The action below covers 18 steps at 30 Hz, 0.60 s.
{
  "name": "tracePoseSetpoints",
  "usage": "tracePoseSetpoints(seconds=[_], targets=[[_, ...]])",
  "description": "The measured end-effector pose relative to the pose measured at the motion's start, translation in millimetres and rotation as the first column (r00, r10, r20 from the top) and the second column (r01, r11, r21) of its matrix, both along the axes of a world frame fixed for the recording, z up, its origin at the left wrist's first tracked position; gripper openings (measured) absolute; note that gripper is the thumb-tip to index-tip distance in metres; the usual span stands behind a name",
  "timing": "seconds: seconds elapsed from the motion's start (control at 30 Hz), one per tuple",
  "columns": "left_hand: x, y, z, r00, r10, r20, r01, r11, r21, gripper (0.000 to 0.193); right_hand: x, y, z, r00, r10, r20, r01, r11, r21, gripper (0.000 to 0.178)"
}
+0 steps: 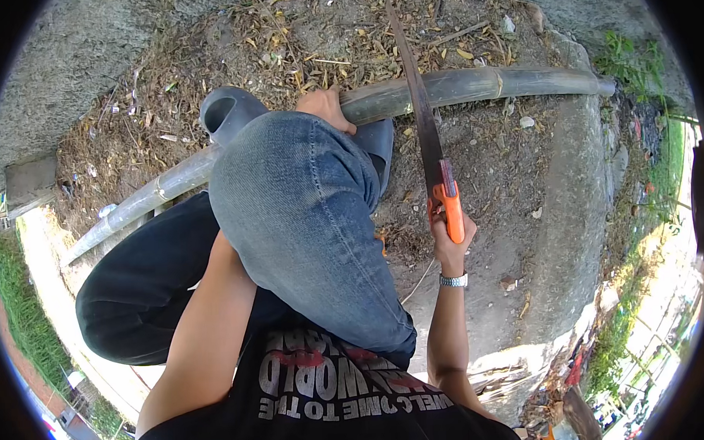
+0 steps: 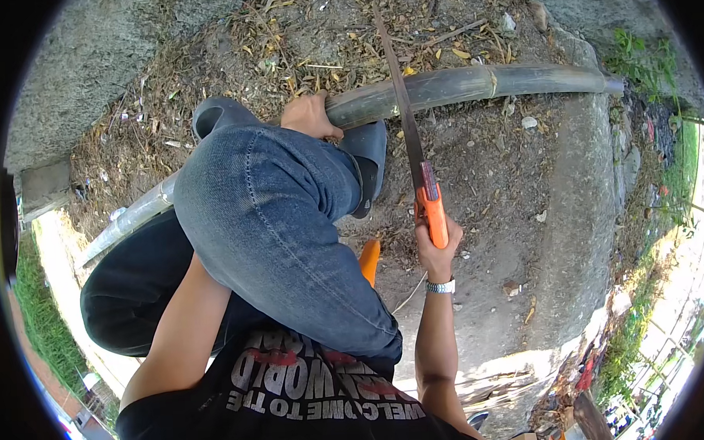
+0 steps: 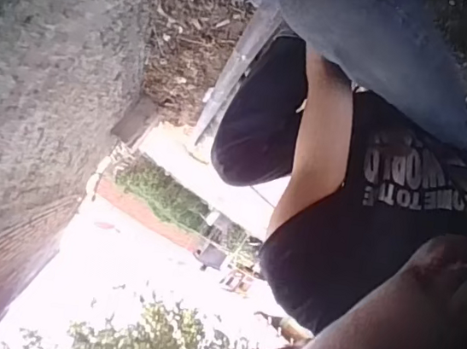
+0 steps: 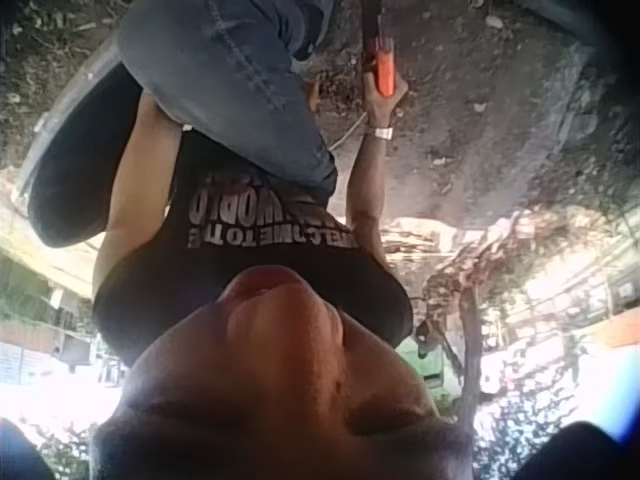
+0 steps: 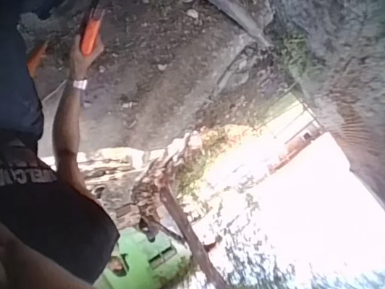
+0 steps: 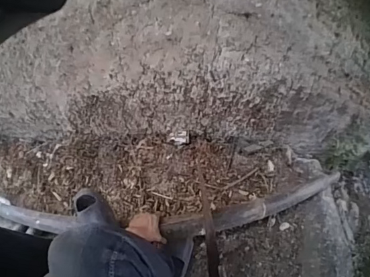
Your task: The person saws a bamboo pole with a hand saw while sitting on a stool.
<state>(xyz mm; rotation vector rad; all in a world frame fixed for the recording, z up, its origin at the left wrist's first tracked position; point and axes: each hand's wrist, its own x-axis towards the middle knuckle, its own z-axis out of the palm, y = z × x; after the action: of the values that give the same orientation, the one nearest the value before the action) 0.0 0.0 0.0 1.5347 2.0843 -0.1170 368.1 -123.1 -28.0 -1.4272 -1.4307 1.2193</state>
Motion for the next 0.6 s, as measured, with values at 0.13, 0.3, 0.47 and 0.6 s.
tracePoseSetpoints(seconds=[0.13, 0.3, 0.47, 0.6], targets=[[2.8, 3.9, 1.7, 1.000, -0.006, -0.005, 0.005, 1.000, -0.013, 0.094, -7.2, 9.2, -3.5, 1.000, -0.016, 0.021, 0.016, 1.000, 0.024, 0.007], [-13.8, -0.1, -7.3, 1.000, 0.011, 0.011, -0.011, 1.000, -0.013, 0.095, -28.3, 24.8, 1.7, 1.000, -0.015, 0.026, 0.012, 0.991, 0.131, 0.012], [-3.7, 2.4, -10.5, 0.998, -0.035, 0.047, 0.034, 0.999, 0.010, 0.096, -24.5, 36.6, 2.9, 1.000, -0.003, 0.016, 0.002, 0.996, 0.094, 0.009], [-10.4, 1.4, -13.1, 0.999, -0.042, 0.011, 0.041, 0.999, 0.025, 0.095, -27.9, 50.1, -27.2, 0.998, 0.013, -0.067, -0.006, 0.995, 0.101, 0.010]])
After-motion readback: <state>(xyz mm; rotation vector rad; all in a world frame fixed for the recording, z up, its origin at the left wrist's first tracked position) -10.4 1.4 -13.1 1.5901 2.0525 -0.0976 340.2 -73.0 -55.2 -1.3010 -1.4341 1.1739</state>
